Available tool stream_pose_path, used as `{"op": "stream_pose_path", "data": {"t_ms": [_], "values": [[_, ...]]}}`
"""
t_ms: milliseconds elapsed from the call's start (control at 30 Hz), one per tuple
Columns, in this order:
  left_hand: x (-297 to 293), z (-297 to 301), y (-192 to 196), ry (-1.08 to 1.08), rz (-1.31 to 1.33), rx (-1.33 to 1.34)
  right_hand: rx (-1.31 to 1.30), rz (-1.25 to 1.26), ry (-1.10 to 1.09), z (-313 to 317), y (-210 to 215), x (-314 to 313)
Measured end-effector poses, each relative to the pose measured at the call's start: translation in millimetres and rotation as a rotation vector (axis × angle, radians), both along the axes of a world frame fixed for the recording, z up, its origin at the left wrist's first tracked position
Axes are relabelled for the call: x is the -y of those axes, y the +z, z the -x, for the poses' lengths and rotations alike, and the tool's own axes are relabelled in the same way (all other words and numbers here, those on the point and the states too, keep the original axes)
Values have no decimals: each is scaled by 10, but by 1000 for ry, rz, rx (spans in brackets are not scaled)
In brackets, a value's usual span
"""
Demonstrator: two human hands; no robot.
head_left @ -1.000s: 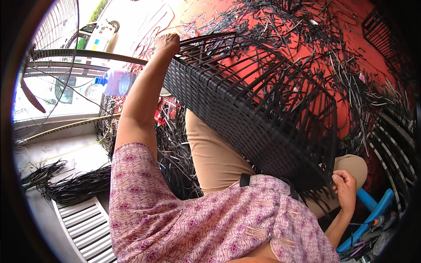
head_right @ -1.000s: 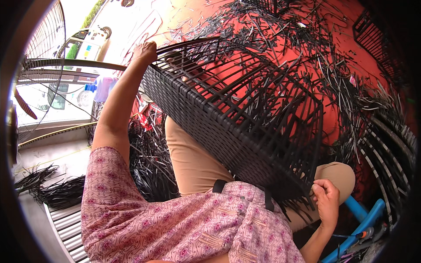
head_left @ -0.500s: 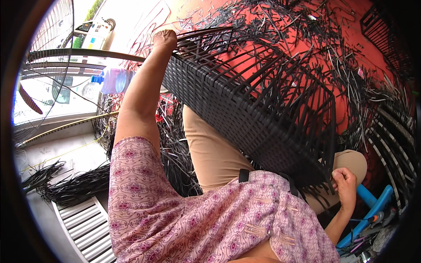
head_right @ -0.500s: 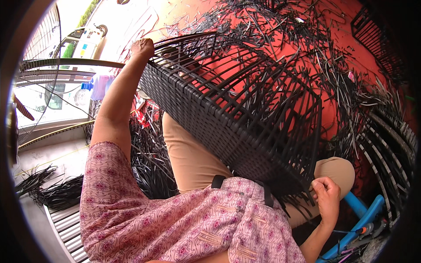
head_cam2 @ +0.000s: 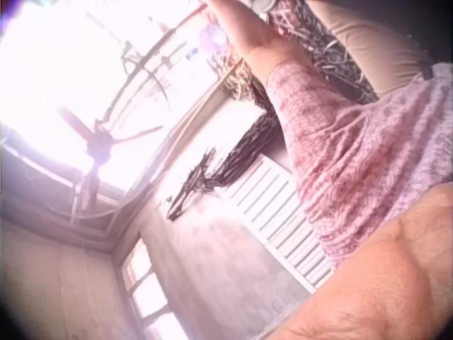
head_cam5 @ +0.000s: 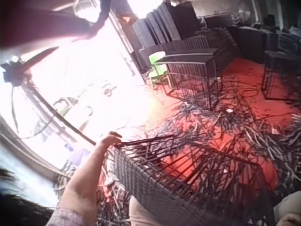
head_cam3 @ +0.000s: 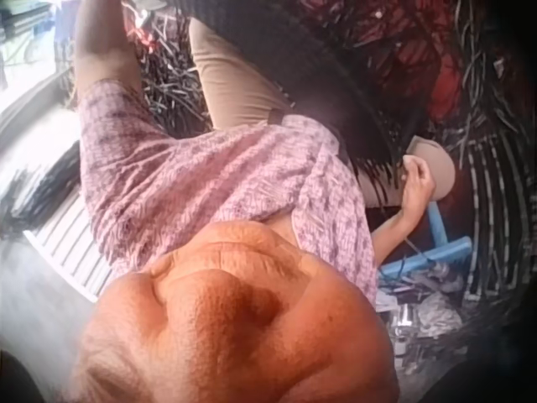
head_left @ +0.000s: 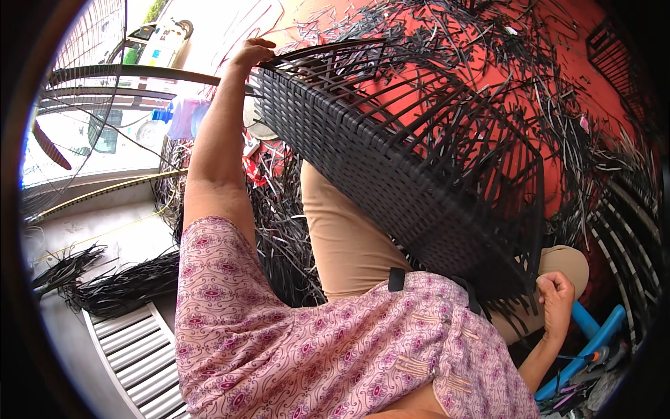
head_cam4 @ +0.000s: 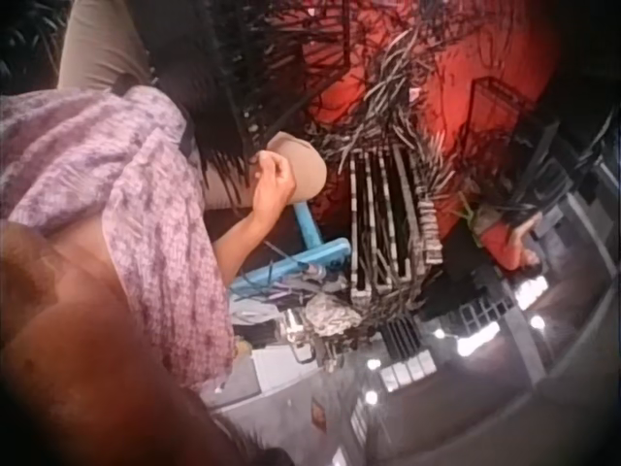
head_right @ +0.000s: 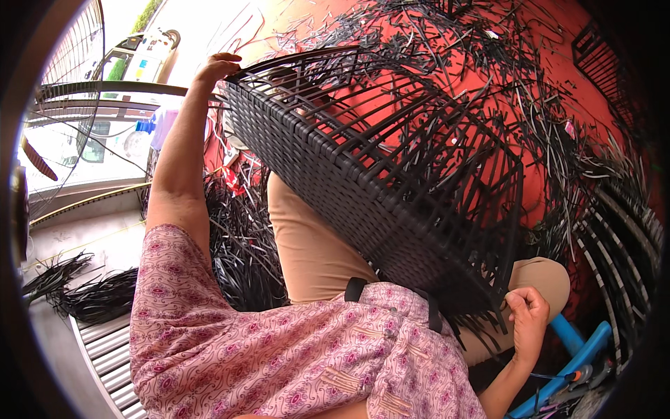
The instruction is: The person weaves a black plastic basket by hand, interlacing strips through a preformed frame. They repeatedly pull strips through the weave, adjust tension, and rotate the basket to continue the pattern.
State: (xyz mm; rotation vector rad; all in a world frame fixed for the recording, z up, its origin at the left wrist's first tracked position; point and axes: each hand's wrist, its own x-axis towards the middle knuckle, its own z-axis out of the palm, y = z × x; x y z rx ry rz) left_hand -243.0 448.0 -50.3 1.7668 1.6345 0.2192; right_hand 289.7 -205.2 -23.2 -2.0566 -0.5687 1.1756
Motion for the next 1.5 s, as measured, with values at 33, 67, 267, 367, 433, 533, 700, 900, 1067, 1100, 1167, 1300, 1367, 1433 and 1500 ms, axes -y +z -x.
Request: {"op": "stream_pose_path", "data": {"t_ms": [33, 67, 267, 367, 433, 533, 700, 900, 1067, 1100, 1167, 1300, 1367, 1433, 1500], "values": [[20, 53, -2, 50, 4, 60, -7, 26, -13, 12, 11, -9], [67, 52, -31, 92, -1, 177, -10, 53, -29, 32, 44, -24], [207, 128, 1, 360, -23, 314, -138, 74, -51, -5, 35, 69], [108, 394, -92, 429, 24, 443, -190, 85, -64, -61, 33, 94], [88, 466, -115, 488, 37, 513, -212, 66, -88, -52, 18, 97], [98, 494, -139, 544, 45, 591, -257, 2, -117, -20, -22, 113], [-54, 646, -410, 634, 64, 858, -302, -109, -288, 113, -8, 169], [-490, 1659, -758, -101, 431, 1080, -156, -147, -219, 272, 47, 225], [-677, 1908, -495, 458, 51, 967, -360, -197, -269, 265, 104, 307], [-739, 1936, -422, 483, -3, 947, -396, -200, -304, 252, 80, 312], [-805, 2067, -315, 515, -121, 906, -302, -168, -364, 187, 67, 374], [-863, 2193, -211, 547, -343, 801, -176, -221, -505, -144, 90, 747], [-842, 2145, -276, 548, -431, 737, -198, -273, -649, -250, 106, 947], [-611, 2166, -557, 533, -505, 675, -159, -320, -777, -287, 37, 1078], [-227, 2263, -897, 523, -544, 562, -143, -351, -831, -269, -68, 1160]]}}
